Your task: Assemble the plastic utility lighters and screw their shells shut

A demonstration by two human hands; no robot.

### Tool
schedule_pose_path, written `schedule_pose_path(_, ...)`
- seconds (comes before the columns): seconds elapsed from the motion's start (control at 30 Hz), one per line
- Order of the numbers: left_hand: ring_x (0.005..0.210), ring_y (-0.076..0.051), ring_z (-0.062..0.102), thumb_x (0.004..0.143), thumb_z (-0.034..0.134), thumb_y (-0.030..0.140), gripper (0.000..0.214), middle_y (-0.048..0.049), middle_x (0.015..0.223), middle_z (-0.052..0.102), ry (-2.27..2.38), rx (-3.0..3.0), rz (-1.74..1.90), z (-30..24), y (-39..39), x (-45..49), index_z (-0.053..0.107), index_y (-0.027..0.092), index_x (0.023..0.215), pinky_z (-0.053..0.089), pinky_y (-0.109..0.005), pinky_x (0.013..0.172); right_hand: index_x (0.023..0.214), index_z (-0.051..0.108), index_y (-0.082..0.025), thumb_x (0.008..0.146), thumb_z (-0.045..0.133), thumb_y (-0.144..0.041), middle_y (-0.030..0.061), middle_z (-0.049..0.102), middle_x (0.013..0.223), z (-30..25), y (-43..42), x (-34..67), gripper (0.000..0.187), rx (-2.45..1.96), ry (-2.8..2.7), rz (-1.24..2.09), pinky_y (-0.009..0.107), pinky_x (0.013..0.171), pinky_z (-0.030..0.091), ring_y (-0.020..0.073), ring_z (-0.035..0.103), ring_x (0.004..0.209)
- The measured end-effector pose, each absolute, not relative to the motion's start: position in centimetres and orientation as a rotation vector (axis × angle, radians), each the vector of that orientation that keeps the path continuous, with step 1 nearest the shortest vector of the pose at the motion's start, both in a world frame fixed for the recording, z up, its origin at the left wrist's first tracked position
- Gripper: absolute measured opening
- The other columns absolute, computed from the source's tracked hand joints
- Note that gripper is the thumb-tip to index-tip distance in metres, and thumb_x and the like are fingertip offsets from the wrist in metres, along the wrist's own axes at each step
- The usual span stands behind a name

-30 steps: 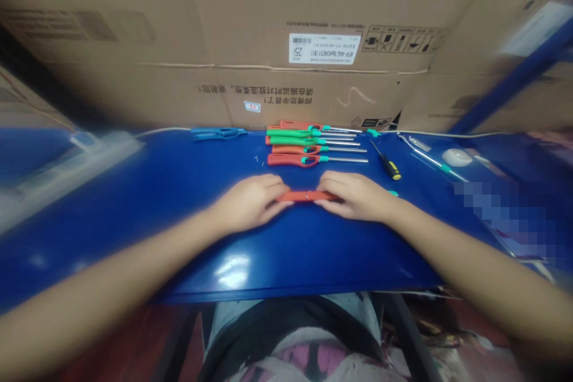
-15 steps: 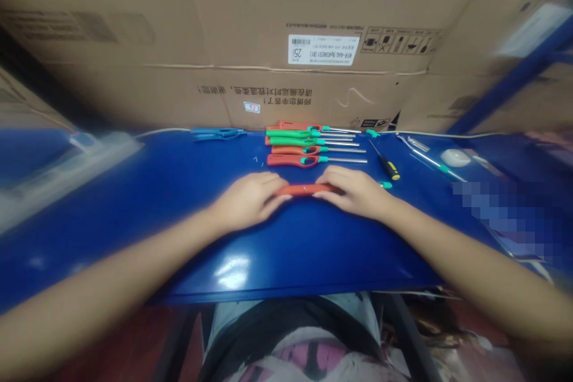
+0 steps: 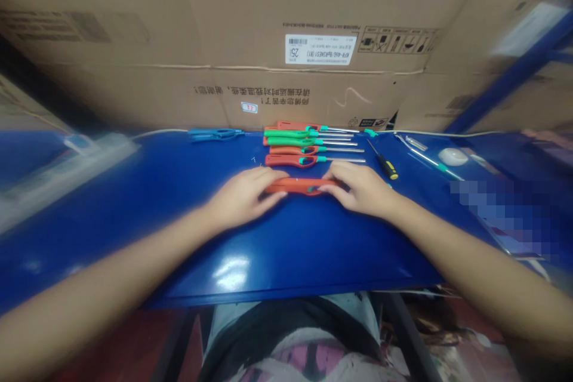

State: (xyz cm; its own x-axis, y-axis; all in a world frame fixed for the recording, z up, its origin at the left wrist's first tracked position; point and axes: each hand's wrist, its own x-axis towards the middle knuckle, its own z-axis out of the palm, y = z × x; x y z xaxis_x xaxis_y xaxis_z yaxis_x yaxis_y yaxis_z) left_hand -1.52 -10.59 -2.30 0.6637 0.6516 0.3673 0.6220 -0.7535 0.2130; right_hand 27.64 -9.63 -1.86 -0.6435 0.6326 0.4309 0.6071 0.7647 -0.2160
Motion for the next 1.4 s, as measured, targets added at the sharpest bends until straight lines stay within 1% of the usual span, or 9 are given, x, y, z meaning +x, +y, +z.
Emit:
schedule_pose_path(0.07,0.102,-0.026,0.067,0.098,0.058,0.038,0.038,-0.0099,0.116,0.071,1.061,2.872,0.593,-2.5,-10.7,-1.4,0.059,0.018,0.13,0.054,-0.039,0.088,0.096,0.063,-0.019,0.101,0.053,-0.033,0.0066,0.07,0.093,-1.7,-9.9,27.3,0.018,-1.016,-2.519,0.114,0.029,0.069,0.047,0.0194,0.065,0.08)
schedule_pose_path(0.2,0.1,-0.025,0.068,0.1,0.052,0.036,0.038,-0.0101,0.116,0.071,1.037,2.929,0.531,-2.8,-10.9,-1.3,0.058,0.018,0.133,0.054,-0.037,0.087,0.106,0.061,-0.019,0.104,0.045,-0.033,0.0075,0.07,0.101,-1.1,-10.2,26.8,0.022,-1.026,-2.647,0.253,0.03,0.072,0.049,0.0192,0.066,0.085)
schedule_pose_path(0.37,0.087,-0.022,0.068,0.101,0.049,0.047,0.039,-0.0074,0.098,0.071,0.981,2.883,0.481,-2.4,-11.0,-1.4,0.066,0.018,0.121,0.052,-0.032,0.077,0.121,0.059,-0.019,0.099,0.056,-0.041,0.0095,0.069,0.113,-0.9,-10.2,26.9,0.031,-0.822,-2.695,0.303,0.032,0.078,0.053,0.0212,0.066,0.097)
schedule_pose_path(0.47,0.084,-0.02,0.067,0.102,0.048,0.047,0.039,-0.006,0.096,0.071,0.97,2.854,0.491,-2.3,-11.0,-1.3,0.067,0.019,0.12,0.05,-0.029,0.075,0.117,0.061,-0.019,0.099,0.057,-0.036,0.01,0.07,0.113,-1.2,-10.1,27.0,0.025,-0.697,-2.645,0.199,0.032,0.084,0.054,0.0219,0.067,0.102)
schedule_pose_path(0.6,0.081,-0.019,0.067,0.103,0.046,0.049,0.038,-0.0043,0.091,0.071,0.967,2.853,0.464,-2.6,-11.1,-1.2,0.069,0.02,0.111,0.048,-0.028,0.073,0.107,0.065,-0.019,0.101,0.053,-0.028,0.0087,0.075,0.105,-1.4,-10.3,26.9,0.016,-0.603,-2.567,0.073,0.03,0.083,0.055,0.0198,0.07,0.095)
schedule_pose_path(0.9,0.083,-0.019,0.07,0.103,0.047,0.047,0.034,-0.0025,0.093,0.075,0.9,2.838,0.474,-2.6,-11.5,-0.8,0.07,0.023,0.112,0.048,-0.028,0.072,0.107,0.068,-0.019,0.099,0.056,-0.026,0.0081,0.077,0.108,-1.8,-11.0,26.3,0.016,-0.54,-2.506,0.038,0.029,0.082,0.057,0.019,0.073,0.095)
schedule_pose_path(1.03,0.084,-0.019,0.07,0.103,0.047,0.048,0.035,-0.0026,0.096,0.076,0.914,2.824,0.48,-2.7,-11.7,-0.7,0.07,0.025,0.115,0.049,-0.028,0.073,0.101,0.07,-0.021,0.099,0.056,-0.025,0.0069,0.078,0.104,-1.8,-11.4,26.0,0.015,-0.587,-2.459,-0.003,0.031,0.081,0.058,0.0196,0.075,0.09)
schedule_pose_path(1.23,0.086,-0.02,0.071,0.103,0.045,0.051,0.038,-0.0034,0.098,0.076,0.997,2.797,0.459,-2.6,-11.0,-1.4,0.069,0.024,0.115,0.05,-0.028,0.074,0.108,0.068,-0.02,0.099,0.058,-0.029,0.0061,0.077,0.105,-1.5,-10.7,26.2,0.016,-0.709,-2.455,0.074,0.03,0.083,0.056,0.0191,0.073,0.095)
schedule_pose_path(1.4,0.086,-0.021,0.071,0.102,0.046,0.052,0.041,-0.0053,0.1,0.077,1.024,2.788,0.493,-2.4,-10.2,-2.2,0.071,0.022,0.114,0.051,-0.03,0.074,0.105,0.068,-0.019,0.095,0.062,-0.029,0.0074,0.077,0.099,-1.3,-9.2,27.9,0.015,-0.845,-2.49,-0.011,0.032,0.077,0.054,0.0212,0.072,0.087)
